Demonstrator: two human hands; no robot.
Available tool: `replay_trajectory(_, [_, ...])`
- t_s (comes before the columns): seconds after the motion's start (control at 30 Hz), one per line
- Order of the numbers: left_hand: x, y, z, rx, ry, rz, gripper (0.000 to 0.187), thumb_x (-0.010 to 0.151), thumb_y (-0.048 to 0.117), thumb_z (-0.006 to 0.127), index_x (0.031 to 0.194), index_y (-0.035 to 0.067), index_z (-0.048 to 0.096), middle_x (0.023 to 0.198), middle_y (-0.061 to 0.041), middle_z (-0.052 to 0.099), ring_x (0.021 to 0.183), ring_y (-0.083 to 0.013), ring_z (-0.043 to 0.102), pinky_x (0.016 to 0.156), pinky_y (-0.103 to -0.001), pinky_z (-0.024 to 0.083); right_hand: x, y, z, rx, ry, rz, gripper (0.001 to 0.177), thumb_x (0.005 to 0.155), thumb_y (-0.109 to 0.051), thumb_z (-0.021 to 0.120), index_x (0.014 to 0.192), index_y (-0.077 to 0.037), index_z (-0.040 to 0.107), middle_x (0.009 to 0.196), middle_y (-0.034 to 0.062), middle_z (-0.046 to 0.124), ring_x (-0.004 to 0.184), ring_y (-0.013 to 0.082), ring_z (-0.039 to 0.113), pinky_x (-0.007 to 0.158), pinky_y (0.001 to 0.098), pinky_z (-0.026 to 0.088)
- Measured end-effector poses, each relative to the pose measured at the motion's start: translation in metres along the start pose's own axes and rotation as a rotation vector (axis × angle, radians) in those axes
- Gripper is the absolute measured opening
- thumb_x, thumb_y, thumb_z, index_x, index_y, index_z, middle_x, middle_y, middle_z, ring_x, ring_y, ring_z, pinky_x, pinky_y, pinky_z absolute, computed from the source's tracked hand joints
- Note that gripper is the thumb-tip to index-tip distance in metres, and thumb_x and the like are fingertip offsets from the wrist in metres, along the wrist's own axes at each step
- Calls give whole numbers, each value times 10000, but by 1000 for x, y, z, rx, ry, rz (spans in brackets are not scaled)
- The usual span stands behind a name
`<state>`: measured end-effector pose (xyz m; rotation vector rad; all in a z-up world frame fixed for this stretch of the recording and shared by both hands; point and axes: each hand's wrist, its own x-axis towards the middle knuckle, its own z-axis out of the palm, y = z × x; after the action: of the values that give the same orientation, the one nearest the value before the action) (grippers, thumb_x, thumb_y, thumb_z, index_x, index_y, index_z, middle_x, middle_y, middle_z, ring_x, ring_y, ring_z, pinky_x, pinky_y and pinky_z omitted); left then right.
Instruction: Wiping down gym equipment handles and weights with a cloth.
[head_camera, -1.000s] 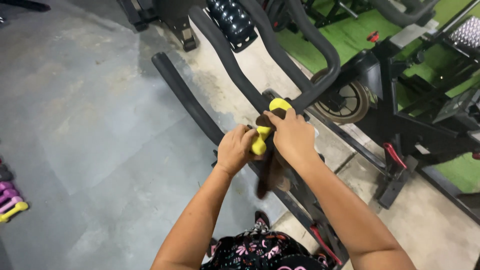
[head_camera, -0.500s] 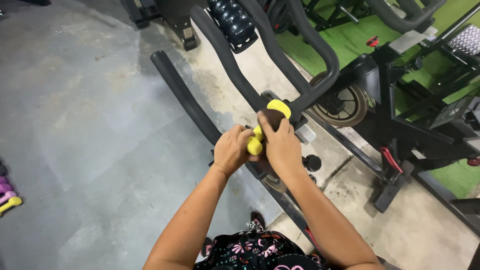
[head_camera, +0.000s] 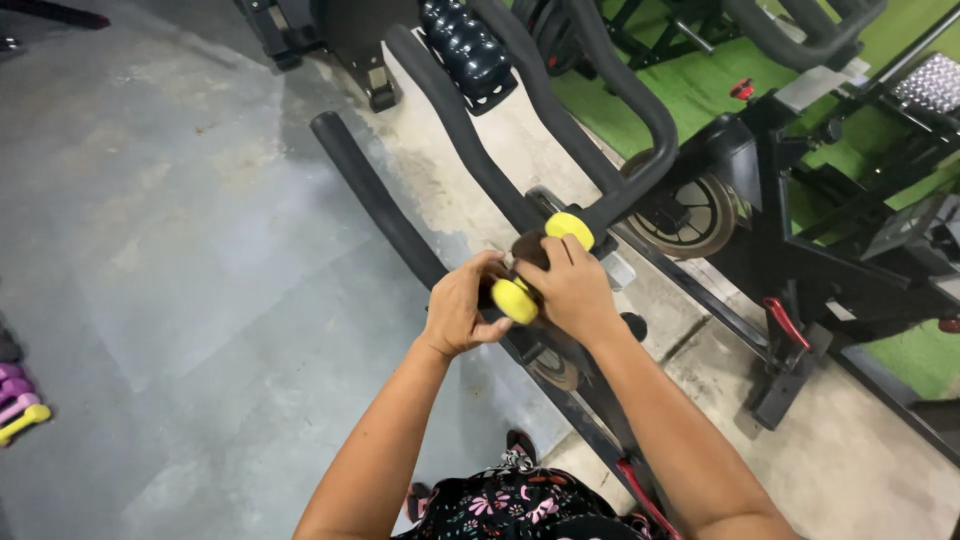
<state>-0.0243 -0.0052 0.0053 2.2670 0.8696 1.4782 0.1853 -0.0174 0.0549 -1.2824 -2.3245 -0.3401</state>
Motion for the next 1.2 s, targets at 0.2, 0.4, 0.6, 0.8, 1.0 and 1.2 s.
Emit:
replay_trajectory(0.2, [2, 3, -1, -167, -14, -147, 704, 918, 578, 610, 1409, 82, 524, 1092, -76, 714, 983, -244, 731, 900, -348, 566, -5, -15, -20, 65, 163, 3, 391, 711, -141, 784, 1096, -205, 760, 1107, 130, 611, 1008, 353, 639, 761, 425, 556])
replay_trajectory(0.4, [12, 13, -7, -334, 97, -164, 706, 943, 568, 590, 1432, 63, 526, 1265, -121, 654, 1182, -262, 656, 1063, -349, 497, -15, -35, -9, 959, 249, 393, 327, 827, -115, 821, 1127, -58, 705, 1073, 84, 694, 979, 211, 697, 833, 318, 563])
replay_trajectory(0.6, [24, 57, -47, -478, -248, -289, 756, 876, 370, 772, 1473, 31, 455, 1412, -162, 579, 1340, -303, 567, 1137, -384, 434, -12, -54, 7, 1387, 205, 620, 220, 919, -109, 759, 1106, -23, 684, 1026, 1, 702, 948, 94, 656, 845, 266, 533])
replay_trajectory(0.8, [-3, 46, -45, -300, -280, -482, 935, 757, 325, 894, 1517, 51, 421, 1301, -166, 649, 1213, -270, 634, 1037, -390, 494, -2, -60, 14, 1524, 248, 630, 254, 939, -111, 746, 1154, -14, 653, 1085, 31, 686, 998, 120, 660, 888, 283, 536])
replay_trajectory(1.0, [-18, 30, -27, -486, -148, -645, 937, 695, 283, 912, 1496, 64, 479, 1200, -130, 712, 1113, -222, 685, 975, -357, 532, -2, -25, 13, 1419, -34, 633, 450, 908, -159, 761, 1296, 9, 610, 1161, 85, 704, 1068, 165, 662, 942, 338, 536])
replay_trajectory(1.2, [-15, 35, -18, -818, -52, -794, 741, 876, 210, 801, 1514, -12, 496, 1271, -93, 665, 1133, -178, 637, 967, -336, 521, -11, 26, -42, 1118, -224, 392, 676, 869, -142, 768, 1464, -17, 472, 1397, 114, 604, 1277, 192, 565, 1078, 345, 432])
